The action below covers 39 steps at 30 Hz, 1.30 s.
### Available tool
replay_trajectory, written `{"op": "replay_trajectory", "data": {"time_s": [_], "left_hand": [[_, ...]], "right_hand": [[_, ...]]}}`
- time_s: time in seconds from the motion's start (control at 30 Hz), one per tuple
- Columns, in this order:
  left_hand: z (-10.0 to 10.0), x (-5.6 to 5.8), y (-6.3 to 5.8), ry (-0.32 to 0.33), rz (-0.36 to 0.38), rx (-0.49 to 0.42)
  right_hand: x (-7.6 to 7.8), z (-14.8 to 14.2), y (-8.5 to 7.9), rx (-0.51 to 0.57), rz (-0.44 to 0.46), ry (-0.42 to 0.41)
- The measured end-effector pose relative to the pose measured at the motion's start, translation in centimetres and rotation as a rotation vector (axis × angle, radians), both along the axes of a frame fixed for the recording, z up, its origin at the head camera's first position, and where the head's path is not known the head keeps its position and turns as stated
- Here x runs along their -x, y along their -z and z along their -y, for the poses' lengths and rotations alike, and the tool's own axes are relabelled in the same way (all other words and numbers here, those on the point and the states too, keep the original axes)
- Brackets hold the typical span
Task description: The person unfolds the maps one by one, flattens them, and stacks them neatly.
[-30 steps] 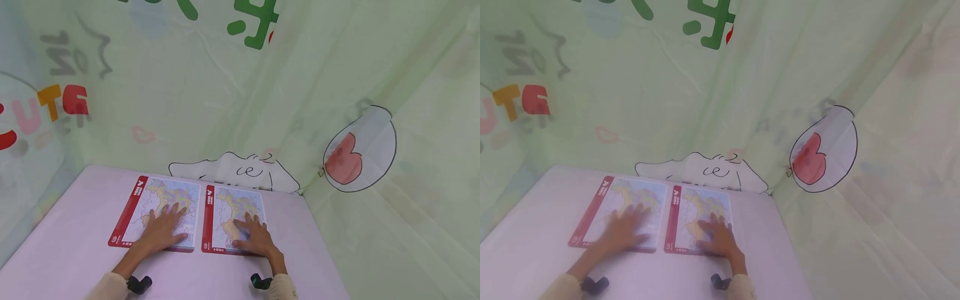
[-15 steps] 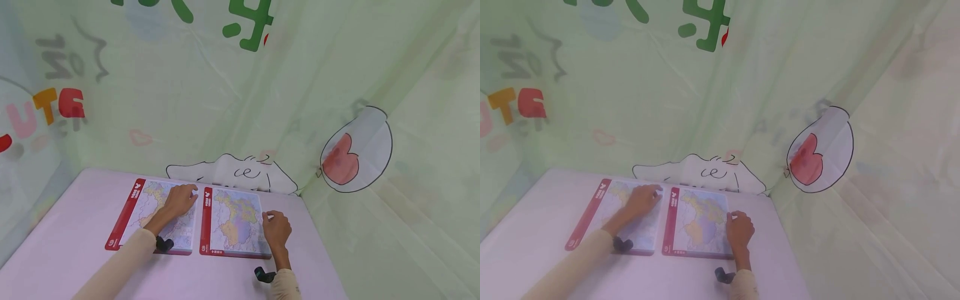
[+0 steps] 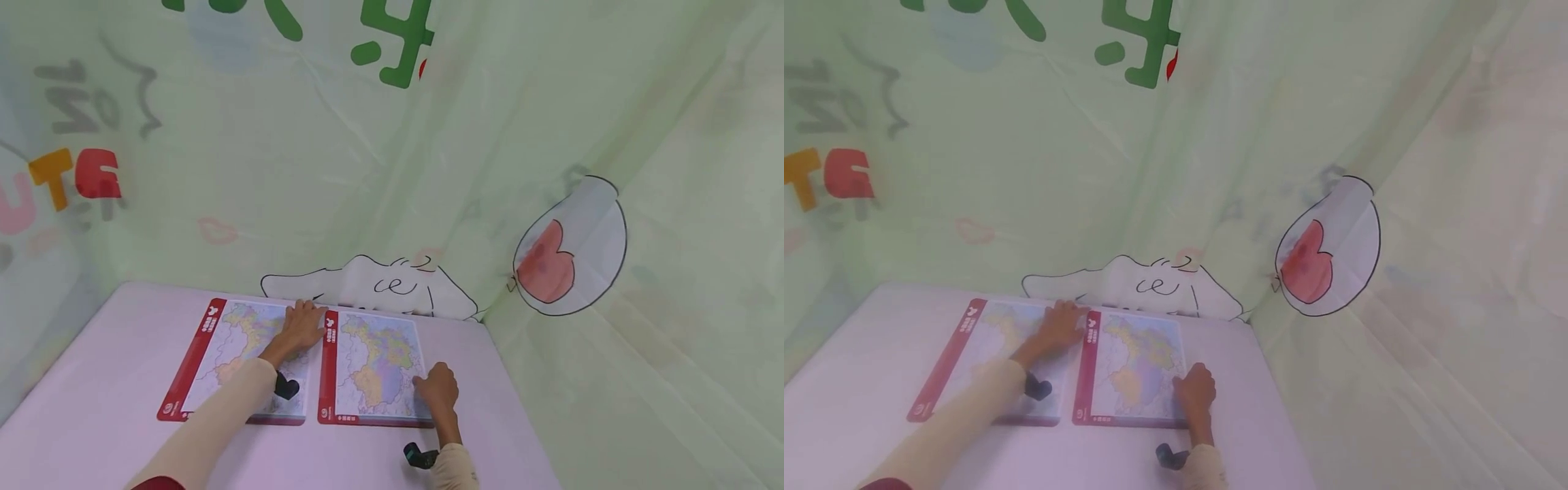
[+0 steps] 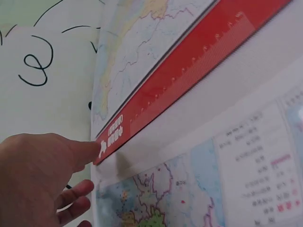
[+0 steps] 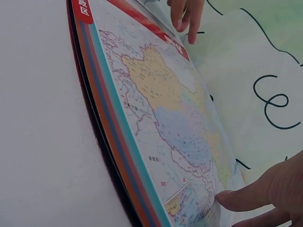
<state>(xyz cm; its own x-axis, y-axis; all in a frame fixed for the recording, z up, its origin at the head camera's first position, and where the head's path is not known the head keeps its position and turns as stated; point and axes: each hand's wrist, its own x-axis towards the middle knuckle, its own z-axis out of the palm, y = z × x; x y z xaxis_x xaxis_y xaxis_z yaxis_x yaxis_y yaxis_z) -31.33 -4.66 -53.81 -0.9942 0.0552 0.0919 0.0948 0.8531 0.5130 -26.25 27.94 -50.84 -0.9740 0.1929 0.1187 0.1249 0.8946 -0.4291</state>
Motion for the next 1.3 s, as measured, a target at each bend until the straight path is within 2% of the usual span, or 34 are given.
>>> {"op": "replay_trajectory", "data": {"time_s": [0.13,0.3,0.53,0.63,0.77,1.0,1.1,1.17,1.23,1.3], "left_hand": [[0.1,1.1,0.9,-0.004,0.059,-0.037],[0.0,2.0,1.6,-0.006,0.075,-0.049],[-0.2,1.6,1.3,-0.01,0.085,-0.022],[-0.3,1.5,1.0,-0.014,0.067,-0.045],[-0.5,1.8,1.5,-0.021,0.065,-0.103],[-0.1,2.1,2.4,0.01,0.068,-0.315],[0.0,1.5,2.2,0.019,0.051,-0.445],[-0.1,0.9,1.8,0.013,0.037,-0.564],[-0.3,0.2,1.4,-0.004,0.034,-0.684],[-0.5,-0.5,1.0,-0.027,0.039,-0.766]], "right_hand": [[-0.2,0.3,0.0,0.022,-0.011,-0.014],[-0.2,0.4,0.0,0.059,-0.031,-0.003],[-0.4,0.7,0.1,0.047,-0.031,0.027],[-0.3,0.6,0.0,0.063,-0.024,0.044],[0.1,0.0,0.1,0.1,-0.007,0.077],[1.0,-1.5,0.9,0.185,-0.011,0.137],[1.0,-1.7,0.8,0.221,-0.016,0.136],[0.8,-1.8,0.4,0.25,-0.007,0.135],[0.7,-1.8,0.2,0.275,0.005,0.138],[0.7,-2.0,0.1,0.309,0.014,0.138]]}}
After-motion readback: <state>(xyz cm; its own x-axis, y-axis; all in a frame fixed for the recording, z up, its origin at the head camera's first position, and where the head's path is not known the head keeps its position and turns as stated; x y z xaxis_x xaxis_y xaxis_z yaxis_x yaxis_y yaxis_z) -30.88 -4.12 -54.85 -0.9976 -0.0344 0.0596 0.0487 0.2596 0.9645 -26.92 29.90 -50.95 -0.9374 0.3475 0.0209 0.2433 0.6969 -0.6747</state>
